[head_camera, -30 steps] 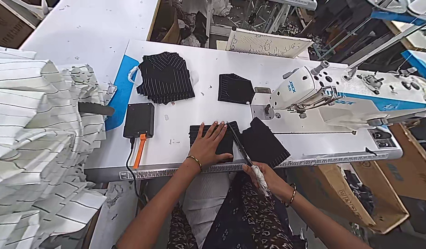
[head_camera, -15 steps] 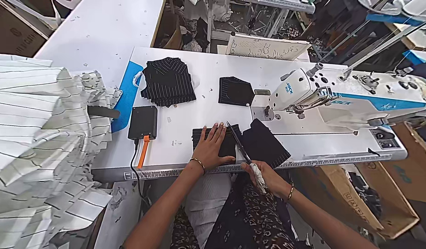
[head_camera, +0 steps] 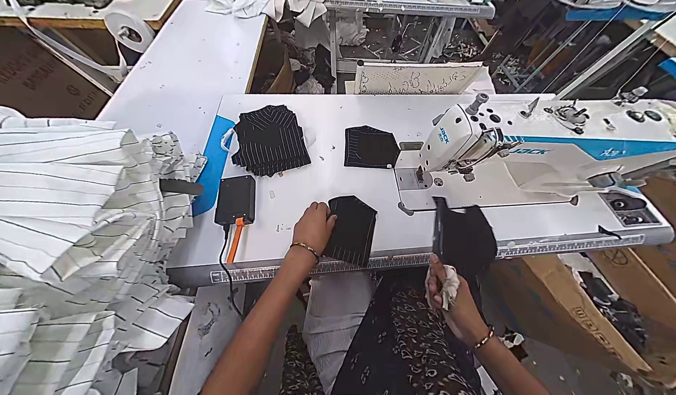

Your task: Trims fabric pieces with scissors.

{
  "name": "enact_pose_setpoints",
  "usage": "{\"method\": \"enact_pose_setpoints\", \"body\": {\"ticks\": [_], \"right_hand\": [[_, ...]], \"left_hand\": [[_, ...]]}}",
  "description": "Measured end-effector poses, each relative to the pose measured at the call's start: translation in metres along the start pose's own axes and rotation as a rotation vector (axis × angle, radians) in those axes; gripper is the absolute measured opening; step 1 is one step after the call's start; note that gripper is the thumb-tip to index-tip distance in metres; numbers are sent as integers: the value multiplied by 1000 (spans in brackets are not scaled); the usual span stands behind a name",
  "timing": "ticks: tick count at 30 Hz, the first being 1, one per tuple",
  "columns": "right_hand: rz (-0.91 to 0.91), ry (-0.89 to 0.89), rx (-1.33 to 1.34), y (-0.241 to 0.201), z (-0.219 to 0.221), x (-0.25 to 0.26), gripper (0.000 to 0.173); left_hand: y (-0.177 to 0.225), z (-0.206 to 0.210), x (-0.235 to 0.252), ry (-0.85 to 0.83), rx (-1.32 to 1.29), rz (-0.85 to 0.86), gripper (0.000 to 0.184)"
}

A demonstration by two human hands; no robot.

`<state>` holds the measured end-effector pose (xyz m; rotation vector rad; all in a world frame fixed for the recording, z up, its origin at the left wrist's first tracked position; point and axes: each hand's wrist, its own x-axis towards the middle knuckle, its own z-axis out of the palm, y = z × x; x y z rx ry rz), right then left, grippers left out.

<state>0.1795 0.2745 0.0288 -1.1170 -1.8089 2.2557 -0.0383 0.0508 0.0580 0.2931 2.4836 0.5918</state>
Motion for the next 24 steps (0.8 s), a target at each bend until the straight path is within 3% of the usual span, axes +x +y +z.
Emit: {"method": "enact_pose_setpoints", "body": {"ticks": [3, 6, 10, 16, 18, 24], "right_hand": [[-55, 14, -6, 5, -8, -17, 37], [25, -195, -75, 6, -2, -37, 26], [169, -447, -157, 20, 12, -45, 26], [280, -535, -91, 35, 15, -40, 26], [293, -539, -81, 33, 14, -38, 26], [227, -667, 80, 43, -5, -31, 43]], "left_hand": [[3, 4, -2, 0, -8, -43, 37], [3, 12, -2, 86, -147, -46, 38], [-6, 17, -4, 136, -461, -27, 48], [-20, 25, -22, -7, -664, 20, 24], [-17, 27, -27, -24, -750, -21, 25], [-3, 32, -31, 65, -1327, -236, 21]]}}
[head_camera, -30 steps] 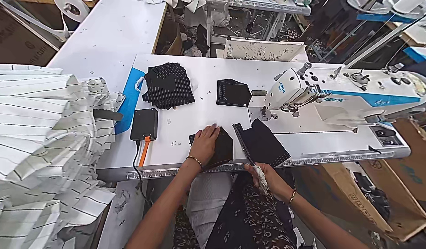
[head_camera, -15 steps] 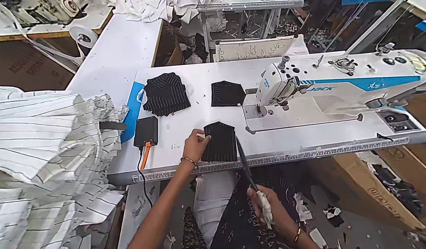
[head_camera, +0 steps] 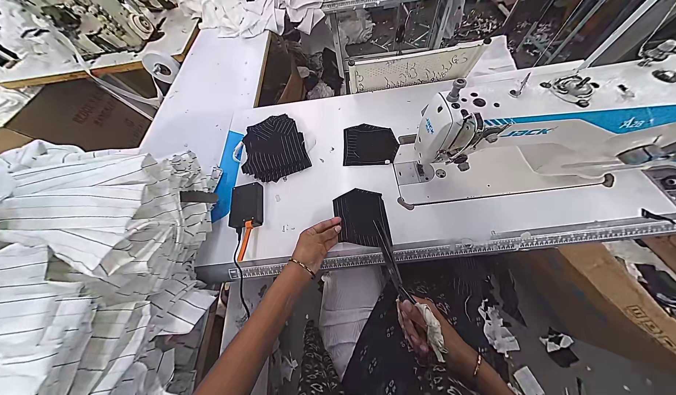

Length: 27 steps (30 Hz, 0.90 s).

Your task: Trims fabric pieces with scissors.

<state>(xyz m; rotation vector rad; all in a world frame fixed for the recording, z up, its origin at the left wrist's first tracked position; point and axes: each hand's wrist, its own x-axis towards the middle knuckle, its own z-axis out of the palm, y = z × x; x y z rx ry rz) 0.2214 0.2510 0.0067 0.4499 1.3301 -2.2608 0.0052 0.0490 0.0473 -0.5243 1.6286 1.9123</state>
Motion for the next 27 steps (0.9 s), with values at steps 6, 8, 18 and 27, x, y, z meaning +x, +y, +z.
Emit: {"method": "enact_pose_setpoints", "body": {"ticks": [6, 8, 18, 27], "right_hand": [[111, -148, -145, 5, -8, -5, 48], [115, -152, -190, 5, -4, -2, 45], [105, 30, -426, 3, 10, 15, 38], [30, 122, -453, 12, 16, 15, 38]], "left_hand": [[-15, 13, -9, 35, -48, 18, 23], [-22, 16, -12, 36, -4, 59, 25], [-43, 23, -20, 34, 109, 239, 36], [-56, 27, -17, 37, -29, 284, 41]]}}
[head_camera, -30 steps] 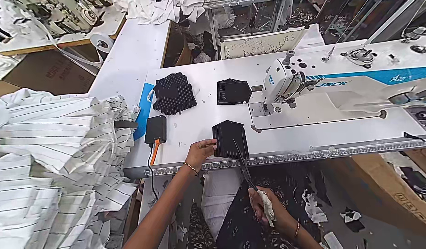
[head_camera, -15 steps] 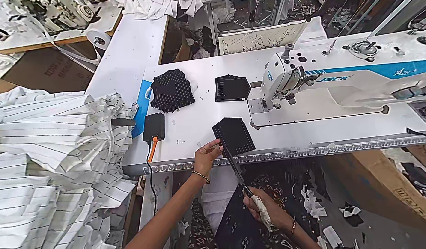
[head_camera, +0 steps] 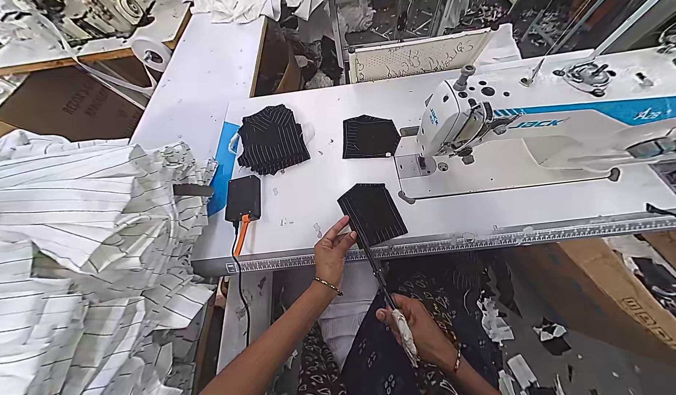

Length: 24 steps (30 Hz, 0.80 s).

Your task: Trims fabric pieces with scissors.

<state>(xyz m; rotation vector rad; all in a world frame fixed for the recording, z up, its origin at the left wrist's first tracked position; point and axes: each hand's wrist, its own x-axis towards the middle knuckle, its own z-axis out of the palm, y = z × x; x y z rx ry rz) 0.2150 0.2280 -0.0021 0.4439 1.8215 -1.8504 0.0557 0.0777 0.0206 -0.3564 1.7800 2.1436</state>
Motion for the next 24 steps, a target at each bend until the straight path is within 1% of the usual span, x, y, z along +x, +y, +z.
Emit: {"method": "enact_pose_setpoints", "body": {"ticks": [6, 10, 12, 15, 20, 24], "right_hand": [[-29, 18, 65, 3, 3, -1, 40], [38, -20, 118, -5, 0, 0, 37], [72, -39, 73, -10, -2, 3, 38], [56, -27, -8, -9, -3, 6, 39], [32, -13, 62, -2, -3, 2, 36], [34, -44, 183, -9, -2, 1, 33]], "left_hand": [[-4, -1, 2, -28, 0, 60, 46], [-9, -8, 1, -122, 126, 149, 53], [-12, -10, -2, -174, 188, 186, 57], [-13, -13, -2, -214, 238, 226, 62], [-8, -15, 2, -309, 284, 192, 79], [-2, -17, 8, -392, 341, 166, 92]]}}
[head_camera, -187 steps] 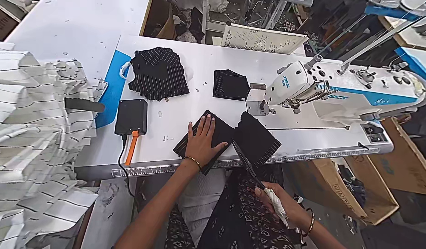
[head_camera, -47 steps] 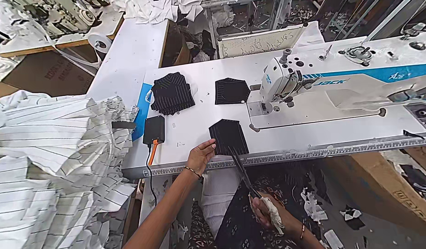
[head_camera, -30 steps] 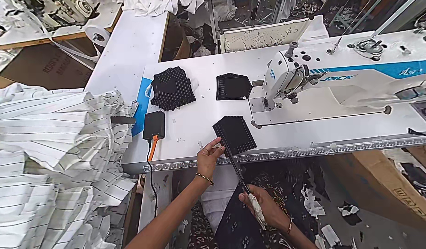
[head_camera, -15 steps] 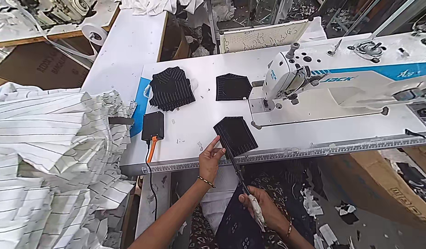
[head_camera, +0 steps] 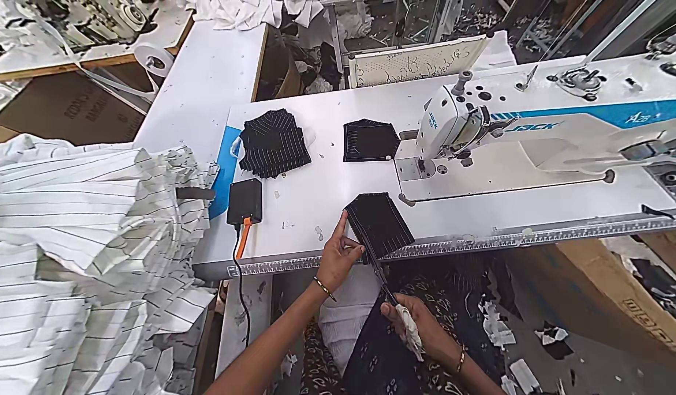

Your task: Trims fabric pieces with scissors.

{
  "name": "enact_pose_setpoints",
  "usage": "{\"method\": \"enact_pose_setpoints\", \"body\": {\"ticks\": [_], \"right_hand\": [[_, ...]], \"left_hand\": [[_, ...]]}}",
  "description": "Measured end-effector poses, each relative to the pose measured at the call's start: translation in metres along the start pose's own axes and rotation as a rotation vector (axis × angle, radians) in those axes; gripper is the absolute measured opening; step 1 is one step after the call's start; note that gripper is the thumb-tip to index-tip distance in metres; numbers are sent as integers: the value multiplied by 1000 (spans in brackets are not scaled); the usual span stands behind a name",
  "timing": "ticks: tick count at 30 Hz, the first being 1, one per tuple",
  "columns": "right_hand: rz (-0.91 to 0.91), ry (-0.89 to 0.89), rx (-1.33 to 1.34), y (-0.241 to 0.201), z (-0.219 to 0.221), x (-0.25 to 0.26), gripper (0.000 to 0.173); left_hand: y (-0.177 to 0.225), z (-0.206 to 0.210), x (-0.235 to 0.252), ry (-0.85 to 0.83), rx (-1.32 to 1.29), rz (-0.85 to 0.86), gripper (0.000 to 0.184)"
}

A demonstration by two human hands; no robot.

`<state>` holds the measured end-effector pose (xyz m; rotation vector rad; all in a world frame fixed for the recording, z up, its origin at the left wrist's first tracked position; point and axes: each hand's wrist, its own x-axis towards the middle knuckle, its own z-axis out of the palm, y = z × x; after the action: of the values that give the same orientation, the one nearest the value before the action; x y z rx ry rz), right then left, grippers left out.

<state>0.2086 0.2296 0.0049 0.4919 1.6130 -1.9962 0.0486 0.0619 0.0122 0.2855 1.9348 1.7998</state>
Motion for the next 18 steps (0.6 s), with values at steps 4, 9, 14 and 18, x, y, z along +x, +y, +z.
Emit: {"method": "enact_pose_setpoints", "body": {"ticks": [4, 9, 14, 18], "right_hand": [[20, -44, 47, -11, -1, 6, 32], [12, 1, 35, -8, -1, 6, 30], [-22, 42, 22, -4, 1, 13, 36], [-32, 48, -18, -9, 0, 21, 35]], "left_hand": [[0, -3, 1, -95, 13, -10, 101], [1, -5, 2, -154, 36, -37, 103], [3, -3, 3, -182, 119, -75, 103], [4, 1, 0, -211, 170, -61, 103]]}}
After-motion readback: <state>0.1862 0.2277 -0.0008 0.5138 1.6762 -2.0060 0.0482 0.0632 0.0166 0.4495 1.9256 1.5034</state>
